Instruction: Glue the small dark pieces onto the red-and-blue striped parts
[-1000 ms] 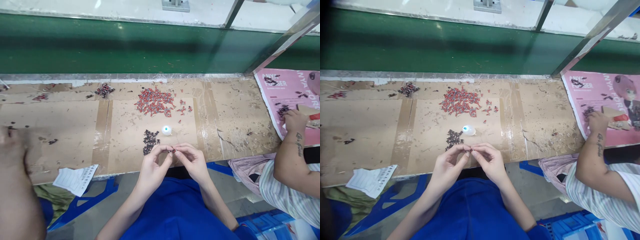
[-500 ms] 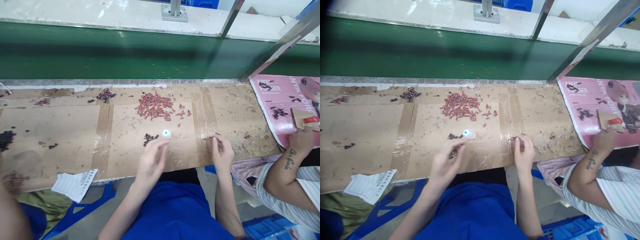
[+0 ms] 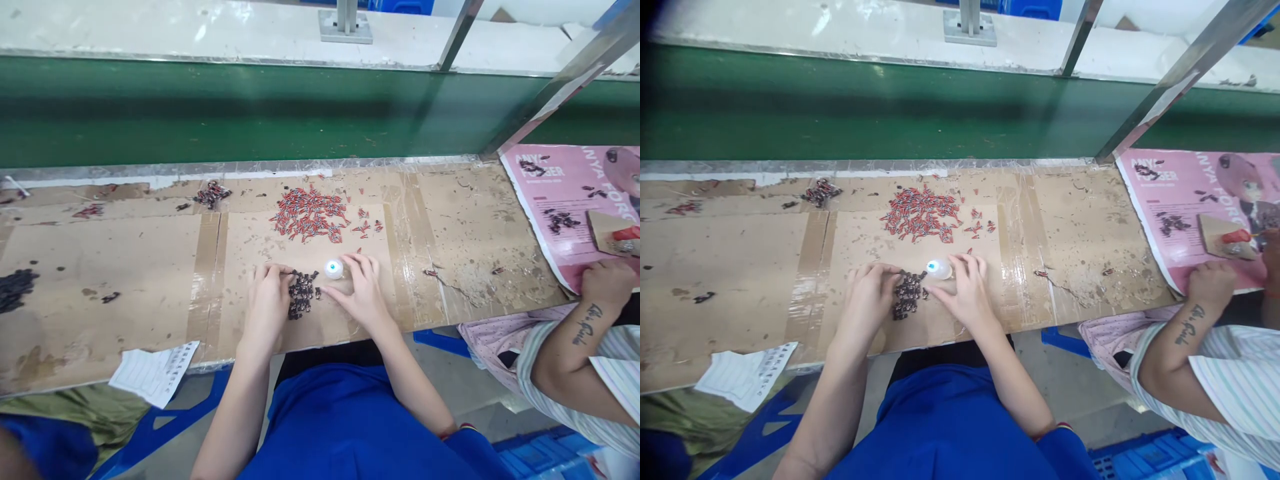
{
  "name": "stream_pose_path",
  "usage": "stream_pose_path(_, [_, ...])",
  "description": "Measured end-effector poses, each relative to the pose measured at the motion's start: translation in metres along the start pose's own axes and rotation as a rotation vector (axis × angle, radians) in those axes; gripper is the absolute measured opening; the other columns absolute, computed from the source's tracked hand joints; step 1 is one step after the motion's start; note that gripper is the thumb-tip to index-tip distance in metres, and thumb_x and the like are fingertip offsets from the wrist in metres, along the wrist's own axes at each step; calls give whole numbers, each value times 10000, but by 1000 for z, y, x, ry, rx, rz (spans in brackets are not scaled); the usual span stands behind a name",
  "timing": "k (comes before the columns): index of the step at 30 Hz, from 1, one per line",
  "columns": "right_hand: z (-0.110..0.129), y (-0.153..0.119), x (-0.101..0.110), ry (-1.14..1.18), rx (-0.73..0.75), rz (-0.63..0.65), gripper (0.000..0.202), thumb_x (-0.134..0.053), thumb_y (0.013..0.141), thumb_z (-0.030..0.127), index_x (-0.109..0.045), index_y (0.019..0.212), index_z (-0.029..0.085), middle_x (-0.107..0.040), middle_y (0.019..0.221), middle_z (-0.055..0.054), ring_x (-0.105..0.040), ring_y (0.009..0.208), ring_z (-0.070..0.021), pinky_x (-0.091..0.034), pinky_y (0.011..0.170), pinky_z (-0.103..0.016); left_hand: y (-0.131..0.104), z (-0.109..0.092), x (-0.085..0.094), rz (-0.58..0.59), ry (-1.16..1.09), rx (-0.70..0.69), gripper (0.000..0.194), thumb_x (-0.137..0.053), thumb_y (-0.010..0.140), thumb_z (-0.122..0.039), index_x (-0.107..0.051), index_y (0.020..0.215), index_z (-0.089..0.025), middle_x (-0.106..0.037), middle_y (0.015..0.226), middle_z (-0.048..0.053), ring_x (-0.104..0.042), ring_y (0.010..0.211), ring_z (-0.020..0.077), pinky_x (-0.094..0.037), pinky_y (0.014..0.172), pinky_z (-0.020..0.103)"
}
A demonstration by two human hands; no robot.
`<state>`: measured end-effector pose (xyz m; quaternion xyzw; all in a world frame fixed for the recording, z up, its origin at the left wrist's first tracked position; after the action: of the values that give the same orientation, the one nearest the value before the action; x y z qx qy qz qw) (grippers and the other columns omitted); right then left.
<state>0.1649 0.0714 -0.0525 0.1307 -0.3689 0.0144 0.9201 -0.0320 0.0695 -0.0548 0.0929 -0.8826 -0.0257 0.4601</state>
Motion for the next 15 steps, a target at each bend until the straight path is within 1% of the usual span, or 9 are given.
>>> stream_pose_path(3, [0,6,-4,75,-22,34,283,-694,856,348,-653,1106,222,-627,1236,-137,-501,1232,-326,-433,1075,-559,-5,-5,7,28,27,-31,148,-468,903,-213,-609,947,-203,-689,915,92,-600,875,280,-480,785,402])
stream_pose_path(5, [-1,4,1,210,-52,37,237,-678,861,325,-631,1067,218,-658,1222,-129,-535,1236,-302,-439,1072,-525,-12,-12,8,15,33,-96,148,-466,924,-215,-602,982,-200,-695,927,89,-605,868,268,-484,761,384])
stream_pose_path(6, [-1,1,6,305,-89,33,243,-683,853,338,-614,1053,218,-678,1195,-122,-575,1202,-285,-464,1044,-498,-16,-17,6,8,33,-143,143,-468,933,-214,-603,977,-201,-698,928,87,-604,865,262,-482,765,380])
stream_pose_path(8, [-5,-6,15,512,-201,14,279,-724,803,389,-592,986,224,-720,1072,-87,-668,1039,-244,-531,926,-421,-26,-30,-2,-4,29,-234,142,-469,947,-199,-610,948,-205,-703,918,84,-602,882,256,-471,791,384])
stream_pose_path(10, [-10,-14,25,688,-313,-23,337,-789,711,440,-588,878,228,-722,874,-26,-688,803,-195,-553,749,-336,-36,-44,-14,-15,39,-300,160,-468,952,-168,-619,920,-209,-711,942,90,-605,953,265,-444,827,402])
stream_pose_path(12, [-17,-21,35,819,-383,-91,378,-832,624,473,-606,793,222,-675,718,14,-625,627,-153,-505,593,-278,-43,-56,-26,-23,64,-342,161,-487,949,-147,-630,915,-211,-713,1029,101,-591,1070,281,-404,884,431])
stream_pose_path(15, [-28,-27,46,983,-476,-236,410,-852,557,494,-663,782,208,-651,659,16,-525,512,-112,-395,453,-236,-49,-65,-36,-41,84,-368,143,-520,946,-151,-646,916,-213,-712,1073,105,-578,1138,287,-345,949,458])
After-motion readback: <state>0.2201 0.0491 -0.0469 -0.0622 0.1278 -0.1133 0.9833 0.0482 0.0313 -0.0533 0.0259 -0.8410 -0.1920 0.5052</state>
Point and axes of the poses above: each hand's wrist, its own y-axis towards the middle knuckle, its own x-axis out of the back of the hand, z = x × y, the point moved 1 cm from there along y, towards the middle knuckle
